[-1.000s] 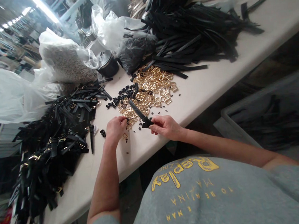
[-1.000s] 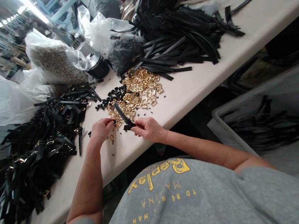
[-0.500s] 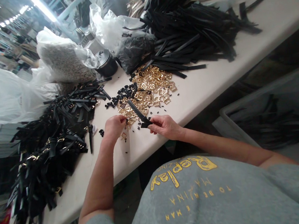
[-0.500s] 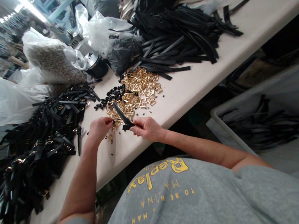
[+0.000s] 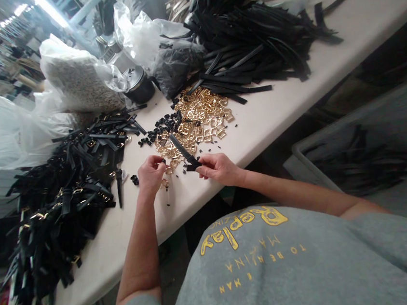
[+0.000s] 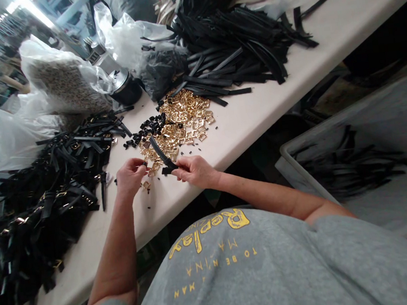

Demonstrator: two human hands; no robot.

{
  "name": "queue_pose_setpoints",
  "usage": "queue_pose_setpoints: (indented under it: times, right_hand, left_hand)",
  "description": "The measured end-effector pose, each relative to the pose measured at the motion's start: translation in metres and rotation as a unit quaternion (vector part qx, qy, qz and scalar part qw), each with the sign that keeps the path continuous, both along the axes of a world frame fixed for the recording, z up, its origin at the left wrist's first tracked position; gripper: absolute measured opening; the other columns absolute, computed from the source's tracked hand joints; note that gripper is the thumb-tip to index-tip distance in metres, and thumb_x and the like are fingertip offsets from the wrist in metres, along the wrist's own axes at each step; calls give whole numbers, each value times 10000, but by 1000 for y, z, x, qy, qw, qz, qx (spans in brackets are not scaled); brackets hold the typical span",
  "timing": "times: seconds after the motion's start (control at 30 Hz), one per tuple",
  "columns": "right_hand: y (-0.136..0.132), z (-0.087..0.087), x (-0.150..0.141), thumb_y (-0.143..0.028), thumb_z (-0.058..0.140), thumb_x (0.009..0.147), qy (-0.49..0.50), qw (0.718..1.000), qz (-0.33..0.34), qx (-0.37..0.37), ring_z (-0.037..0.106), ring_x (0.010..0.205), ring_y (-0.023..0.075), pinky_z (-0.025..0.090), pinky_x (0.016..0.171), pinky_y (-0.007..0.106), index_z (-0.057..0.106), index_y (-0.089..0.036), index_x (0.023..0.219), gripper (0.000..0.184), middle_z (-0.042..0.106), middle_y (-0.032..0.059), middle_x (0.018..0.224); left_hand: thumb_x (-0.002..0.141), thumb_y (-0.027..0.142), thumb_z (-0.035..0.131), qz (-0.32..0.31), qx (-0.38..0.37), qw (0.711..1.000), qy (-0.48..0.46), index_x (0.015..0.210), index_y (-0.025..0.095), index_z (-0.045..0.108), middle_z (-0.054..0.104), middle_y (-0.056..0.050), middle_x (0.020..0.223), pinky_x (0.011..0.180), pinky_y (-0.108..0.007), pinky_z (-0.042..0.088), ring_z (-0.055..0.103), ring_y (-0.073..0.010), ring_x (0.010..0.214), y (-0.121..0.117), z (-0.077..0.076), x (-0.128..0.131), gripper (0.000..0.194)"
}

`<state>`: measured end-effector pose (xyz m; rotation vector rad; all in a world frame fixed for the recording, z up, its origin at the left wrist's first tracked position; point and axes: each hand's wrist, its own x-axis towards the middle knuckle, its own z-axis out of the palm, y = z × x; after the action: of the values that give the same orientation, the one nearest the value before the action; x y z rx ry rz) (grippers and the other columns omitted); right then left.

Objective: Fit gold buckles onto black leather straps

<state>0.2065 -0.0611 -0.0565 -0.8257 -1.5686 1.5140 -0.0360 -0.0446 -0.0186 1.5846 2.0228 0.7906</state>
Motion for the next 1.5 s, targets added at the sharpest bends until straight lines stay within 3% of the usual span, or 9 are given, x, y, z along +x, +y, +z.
queue_pose_setpoints:
  times: [0.07, 0.13, 0.37, 0.57, 0.77, 0.93, 1.1, 1.33, 1.5]
  right_hand:
    - [-1, 1, 0, -366, 624, 872, 0, 1000, -2, -1, 613, 573, 102, 498, 578, 230, 589, -162, 810, 216, 676, 13, 676]
    - [-3, 2, -1, -380, 628, 871, 0, 1000, -5, 4, 610, 573, 100, 499, 576, 229, 590, -163, 815, 227, 675, 10, 676]
    - [-10, 10, -1, -369, 631, 878, -5, 1000, 2, 19, 607, 572, 92, 492, 566, 217, 594, -159, 845, 216, 672, 2, 684]
    - [-12, 19, 0, -359, 618, 888, -12, 1000, -6, 23, 612, 566, 91, 506, 559, 214, 587, -162, 848, 204, 671, 1, 692]
    - [-17, 23, -3, -350, 598, 910, -64, 996, 2, 54, 637, 579, 95, 489, 567, 214, 600, -159, 866, 196, 694, 5, 720]
    - [-18, 25, -4, -311, 599, 915, -91, 993, -3, 77, 620, 563, 91, 445, 573, 214, 586, -165, 838, 165, 688, -5, 702]
    - [-18, 25, -4, -319, 602, 928, -125, 987, -9, 97, 596, 575, 92, 404, 590, 213, 580, -172, 811, 189, 667, -15, 667]
    - [-18, 29, 0, -251, 629, 899, -163, 980, 6, 114, 510, 546, 68, 335, 574, 207, 571, -170, 719, 206, 626, -39, 612]
    - [-13, 30, 4, -208, 641, 875, -211, 971, 10, 114, 453, 527, 67, 282, 558, 227, 577, -166, 693, 198, 606, -40, 592]
  left_hand:
    - [698, 295, 642, 27, 16, 980, -196, 851, 191, 620, 701, -30, 826, 692, -307, 542, 678, -171, 704, -15, -2, 7, 186]
    - [653, 315, 703, 35, 15, 943, -331, 836, 190, 605, 694, -26, 829, 652, -270, 535, 662, -141, 673, -31, -3, 18, 242]
    - [612, 223, 697, 22, 1, 853, -522, 781, 233, 572, 640, 20, 817, 615, -188, 512, 605, -78, 652, -62, -10, 50, 210]
    - [635, 311, 766, 76, 20, 861, -503, 851, 219, 629, 697, -5, 793, 622, -206, 523, 658, -102, 648, -70, -13, 57, 271]
    - [650, 350, 824, 80, 38, 867, -490, 855, 219, 652, 713, 1, 828, 618, -205, 519, 695, -124, 706, -79, -12, 66, 297]
    - [610, 260, 845, 84, 83, 850, -513, 800, 209, 688, 672, 26, 733, 521, -150, 438, 573, -52, 563, -80, -12, 71, 252]
    - [644, 245, 814, 64, 110, 853, -506, 802, 204, 691, 613, 37, 651, 470, -167, 377, 483, -47, 496, -80, -11, 75, 204]
    - [659, 277, 822, 65, 111, 863, -488, 792, 207, 617, 587, 56, 655, 480, -175, 395, 504, -52, 495, -77, -15, 74, 256]
    - [690, 297, 804, 57, 88, 891, -442, 812, 197, 657, 654, 28, 689, 554, -200, 491, 587, -76, 536, -79, -16, 69, 215]
